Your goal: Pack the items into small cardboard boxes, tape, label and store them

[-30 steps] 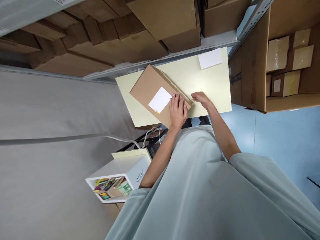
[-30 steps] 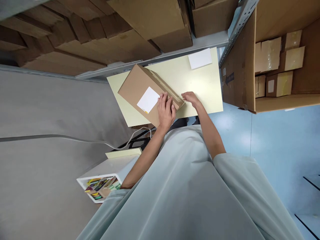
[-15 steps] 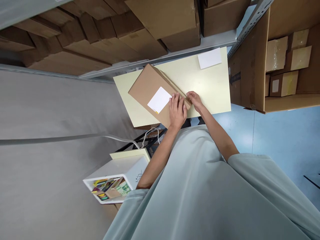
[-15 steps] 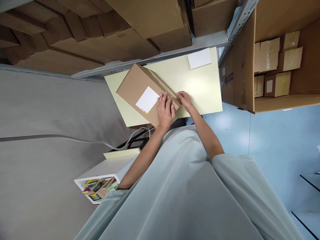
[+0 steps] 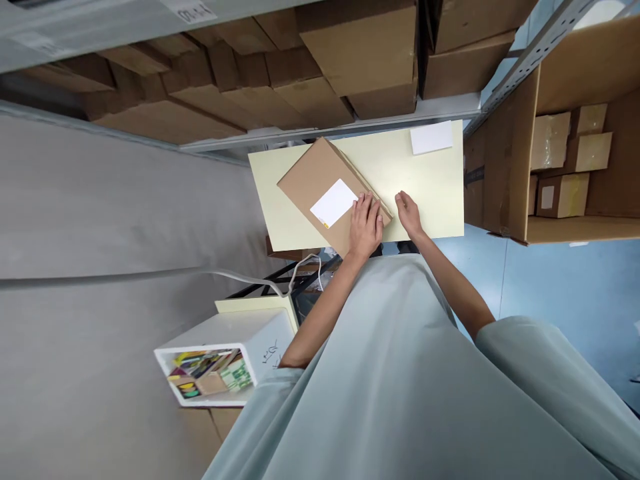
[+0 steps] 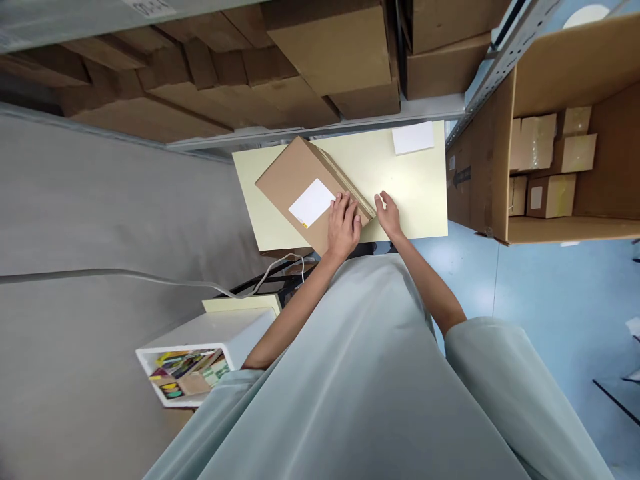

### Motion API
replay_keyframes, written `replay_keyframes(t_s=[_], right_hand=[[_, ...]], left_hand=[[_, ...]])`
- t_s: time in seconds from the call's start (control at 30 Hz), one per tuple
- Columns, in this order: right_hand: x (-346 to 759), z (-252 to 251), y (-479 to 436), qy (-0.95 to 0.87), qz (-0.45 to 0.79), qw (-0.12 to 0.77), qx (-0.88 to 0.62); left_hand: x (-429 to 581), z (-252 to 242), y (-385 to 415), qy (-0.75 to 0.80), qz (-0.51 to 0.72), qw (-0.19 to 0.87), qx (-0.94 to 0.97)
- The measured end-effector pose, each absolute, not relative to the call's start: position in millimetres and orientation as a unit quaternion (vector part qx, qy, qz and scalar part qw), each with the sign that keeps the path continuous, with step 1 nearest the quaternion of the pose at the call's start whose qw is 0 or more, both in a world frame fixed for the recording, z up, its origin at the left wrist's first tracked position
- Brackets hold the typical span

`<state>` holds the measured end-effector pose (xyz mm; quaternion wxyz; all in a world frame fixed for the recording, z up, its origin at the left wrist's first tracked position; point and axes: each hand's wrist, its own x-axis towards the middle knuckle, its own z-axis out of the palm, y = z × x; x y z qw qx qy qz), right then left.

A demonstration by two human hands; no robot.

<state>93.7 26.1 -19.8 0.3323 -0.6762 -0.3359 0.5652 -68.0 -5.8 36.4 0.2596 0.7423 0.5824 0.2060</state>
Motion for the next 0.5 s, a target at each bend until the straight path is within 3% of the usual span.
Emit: replay_keyframes(t_s=[0.33,0.5], right_hand=[[86,3,13,-0.417,0.669,0.303,-0.536],[73,6,5,-0.356,0.606,0.329,-0.63]], left_hand=[[-66,27,-4,0.566,0.251,0.241,0.747],[-75,34,0,0.539,0.267,0.278,0.749]])
